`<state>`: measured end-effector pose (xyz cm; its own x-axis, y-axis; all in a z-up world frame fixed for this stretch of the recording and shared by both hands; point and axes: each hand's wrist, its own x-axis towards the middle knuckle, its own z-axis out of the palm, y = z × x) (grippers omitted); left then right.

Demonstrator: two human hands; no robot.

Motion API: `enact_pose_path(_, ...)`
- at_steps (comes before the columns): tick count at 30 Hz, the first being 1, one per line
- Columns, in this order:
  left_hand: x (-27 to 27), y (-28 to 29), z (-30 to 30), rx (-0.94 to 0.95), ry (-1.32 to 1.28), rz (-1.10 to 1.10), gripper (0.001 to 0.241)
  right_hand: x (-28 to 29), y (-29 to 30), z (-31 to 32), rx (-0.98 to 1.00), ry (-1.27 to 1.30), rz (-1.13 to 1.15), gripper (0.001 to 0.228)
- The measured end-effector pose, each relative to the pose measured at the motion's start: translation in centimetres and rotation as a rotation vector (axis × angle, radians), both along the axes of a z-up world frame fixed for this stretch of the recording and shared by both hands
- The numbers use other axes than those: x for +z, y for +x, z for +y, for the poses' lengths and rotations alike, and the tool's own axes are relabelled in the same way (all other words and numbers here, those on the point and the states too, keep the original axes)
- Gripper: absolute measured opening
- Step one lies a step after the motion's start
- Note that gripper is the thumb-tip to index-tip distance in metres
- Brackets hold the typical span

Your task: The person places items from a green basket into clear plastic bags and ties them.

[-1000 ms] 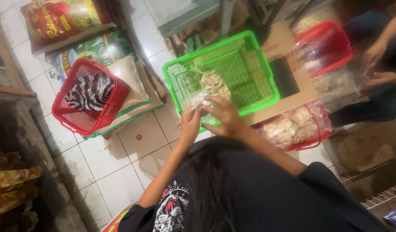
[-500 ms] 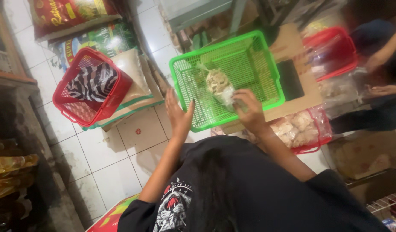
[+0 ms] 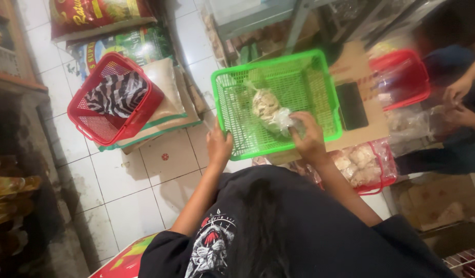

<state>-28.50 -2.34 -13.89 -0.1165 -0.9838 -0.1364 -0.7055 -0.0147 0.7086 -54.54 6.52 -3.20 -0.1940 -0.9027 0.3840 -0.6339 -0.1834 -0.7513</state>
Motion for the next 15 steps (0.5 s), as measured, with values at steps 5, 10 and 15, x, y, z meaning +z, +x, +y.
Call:
enact_pose_path(5, 2.0, 2.7, 0.3, 0.106, 0.111, 0.01, 0.066, -1.2, -1.5, -0.1, -0.085, 0.032, 0.022, 0.035)
enact_pose_path(10, 1.7, 5.0, 1.4, 0.143, 0.046, 0.042, 0.065, -3.4, -4.6, -0.9, -0.199, 0.103, -0.004, 0.046)
enact_pose_path(15, -1.7, 5.9, 2.1, 0.043, -0.245, -0.027, 0.069, -6.7, -6.7, -1.3, -0.241, 0.144, 0.013, 0.044)
